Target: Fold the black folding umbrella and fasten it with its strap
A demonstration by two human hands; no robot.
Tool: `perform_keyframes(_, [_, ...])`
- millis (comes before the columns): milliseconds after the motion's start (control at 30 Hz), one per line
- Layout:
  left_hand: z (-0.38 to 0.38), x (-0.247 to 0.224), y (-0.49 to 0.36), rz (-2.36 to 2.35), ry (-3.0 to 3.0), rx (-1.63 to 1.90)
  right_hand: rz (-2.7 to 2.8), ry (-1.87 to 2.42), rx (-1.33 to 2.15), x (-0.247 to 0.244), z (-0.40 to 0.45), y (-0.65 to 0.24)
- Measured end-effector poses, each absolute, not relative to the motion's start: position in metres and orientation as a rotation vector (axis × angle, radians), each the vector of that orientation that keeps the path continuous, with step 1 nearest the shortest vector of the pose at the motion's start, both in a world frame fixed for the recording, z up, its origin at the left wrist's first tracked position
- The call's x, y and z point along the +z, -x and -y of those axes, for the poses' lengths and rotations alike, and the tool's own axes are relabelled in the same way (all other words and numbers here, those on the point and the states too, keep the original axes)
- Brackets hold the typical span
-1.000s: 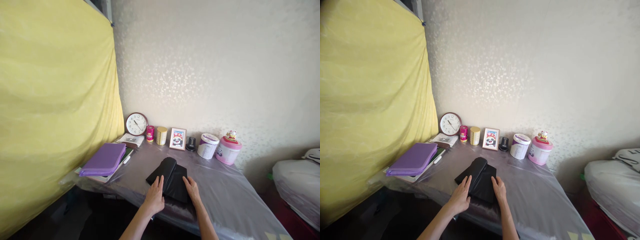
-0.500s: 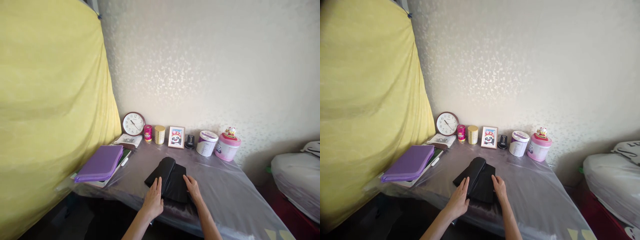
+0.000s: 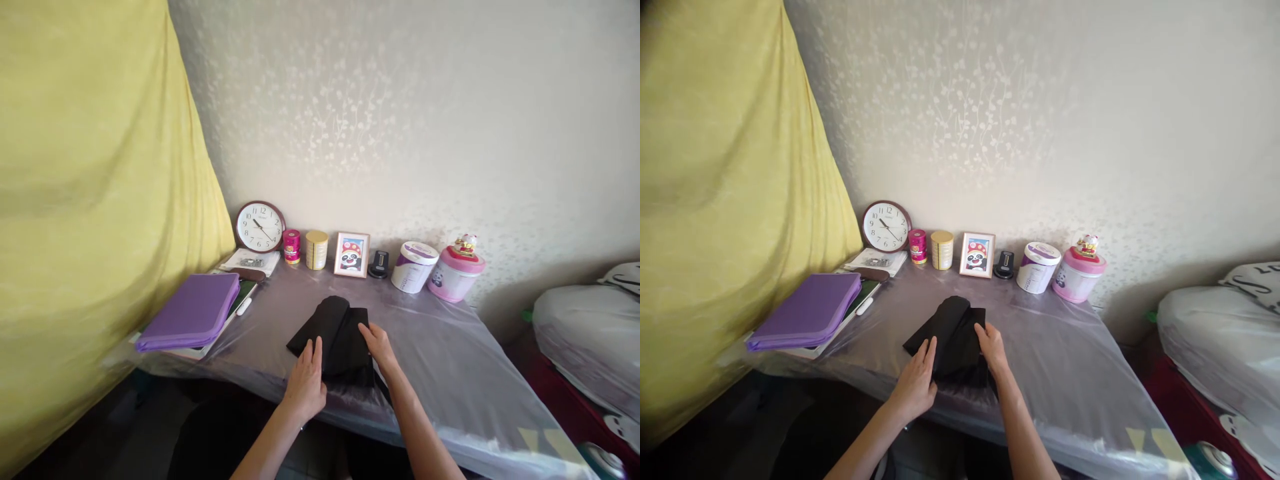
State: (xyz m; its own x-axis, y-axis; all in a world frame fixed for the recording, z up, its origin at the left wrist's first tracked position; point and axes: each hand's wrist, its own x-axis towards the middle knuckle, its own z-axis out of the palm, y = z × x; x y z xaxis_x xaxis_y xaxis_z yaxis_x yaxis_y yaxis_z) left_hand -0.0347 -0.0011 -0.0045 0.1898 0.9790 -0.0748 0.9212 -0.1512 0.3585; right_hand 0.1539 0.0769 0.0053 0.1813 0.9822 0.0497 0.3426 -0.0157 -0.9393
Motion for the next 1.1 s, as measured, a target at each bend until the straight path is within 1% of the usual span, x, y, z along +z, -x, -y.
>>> perform_keyframes(200, [0.001, -0.005, 0.033, -1.814, -2.153, 0.236, 1.224, 1.409, 1.114, 0.039, -0.082, -0.134])
perform_keyframes(367, [0.001, -0.007, 0.032, -1.838, -2.145, 0.251, 1.223, 1.316, 1.142, 0.048, -0.094, -0.110])
perform_keyframes(600, [0.000, -0.013, 0.032, -1.845, -2.148, 0.261, 1.269, 1.368, 1.074, 0.040, -0.112, -0.084])
perform_keyframes(867, [-0.001, -0.017, 0.034, -1.822, -2.161, 0.287, 1.330, 1.471, 1.097, 0.021, -0.124, -0.065])
perform_keyframes(1100, [0.002, -0.017, 0.032, -1.858, -2.148, 0.311, 1.478, 1.639, 0.973, 0.006, -0.133, -0.064])
